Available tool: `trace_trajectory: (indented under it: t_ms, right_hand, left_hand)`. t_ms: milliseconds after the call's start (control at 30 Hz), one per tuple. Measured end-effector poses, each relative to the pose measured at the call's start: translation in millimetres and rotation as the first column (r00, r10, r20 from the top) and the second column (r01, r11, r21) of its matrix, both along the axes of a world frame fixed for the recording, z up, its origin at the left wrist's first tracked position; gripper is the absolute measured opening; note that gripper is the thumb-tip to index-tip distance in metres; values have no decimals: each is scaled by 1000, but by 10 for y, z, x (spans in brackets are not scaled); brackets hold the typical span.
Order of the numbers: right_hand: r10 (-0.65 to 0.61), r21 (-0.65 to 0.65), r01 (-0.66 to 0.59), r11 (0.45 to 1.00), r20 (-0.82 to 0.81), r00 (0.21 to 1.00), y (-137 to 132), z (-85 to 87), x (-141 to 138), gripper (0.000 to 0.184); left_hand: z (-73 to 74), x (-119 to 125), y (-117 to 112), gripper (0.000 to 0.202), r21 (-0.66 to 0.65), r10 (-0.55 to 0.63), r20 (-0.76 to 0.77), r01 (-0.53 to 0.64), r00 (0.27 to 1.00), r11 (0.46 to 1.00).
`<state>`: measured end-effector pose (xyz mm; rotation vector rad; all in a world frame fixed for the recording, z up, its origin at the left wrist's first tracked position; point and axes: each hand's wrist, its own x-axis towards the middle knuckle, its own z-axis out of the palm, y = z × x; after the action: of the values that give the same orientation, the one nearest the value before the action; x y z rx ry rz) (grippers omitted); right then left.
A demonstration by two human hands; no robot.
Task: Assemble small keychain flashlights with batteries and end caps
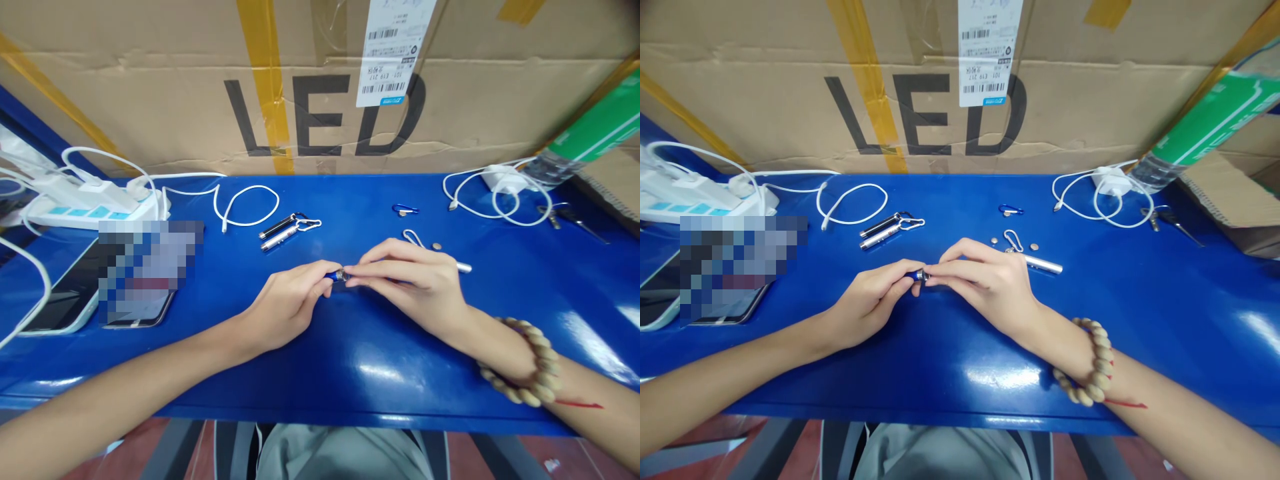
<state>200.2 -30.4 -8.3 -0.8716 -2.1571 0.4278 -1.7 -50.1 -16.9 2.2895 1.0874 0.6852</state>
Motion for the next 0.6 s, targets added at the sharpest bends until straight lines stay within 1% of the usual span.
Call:
trace_trajectory:
  t_ms: [100,200,300,433,600]
  right_hand:
    - [47,-40,-49,998,-48,998,6,3,-11,14]
    - [62,-97,-71,993,-91,994,16,-18,-18,13]
    - [53,-156,-68,985,-100,994,19,-56,-18,11]
    - [41,-188,-58,980,-93,995,7,-77,-22,13]
    - [6,-226,-29,974,-101,995,2,-54,-55,12]
  left_hand:
    - [18,-5,-1,23,-23,-35,-17,35,999,999]
    - [36,-8,-4,21,-49,-61,-42,58,997,997]
    - [44,-8,-6,21,-54,-67,-48,65,997,996]
    - [34,-7,-6,20,-23,-71,-56,70,996,997]
    - [10,0,-15,14,-14,-25,-42,24,999,1000]
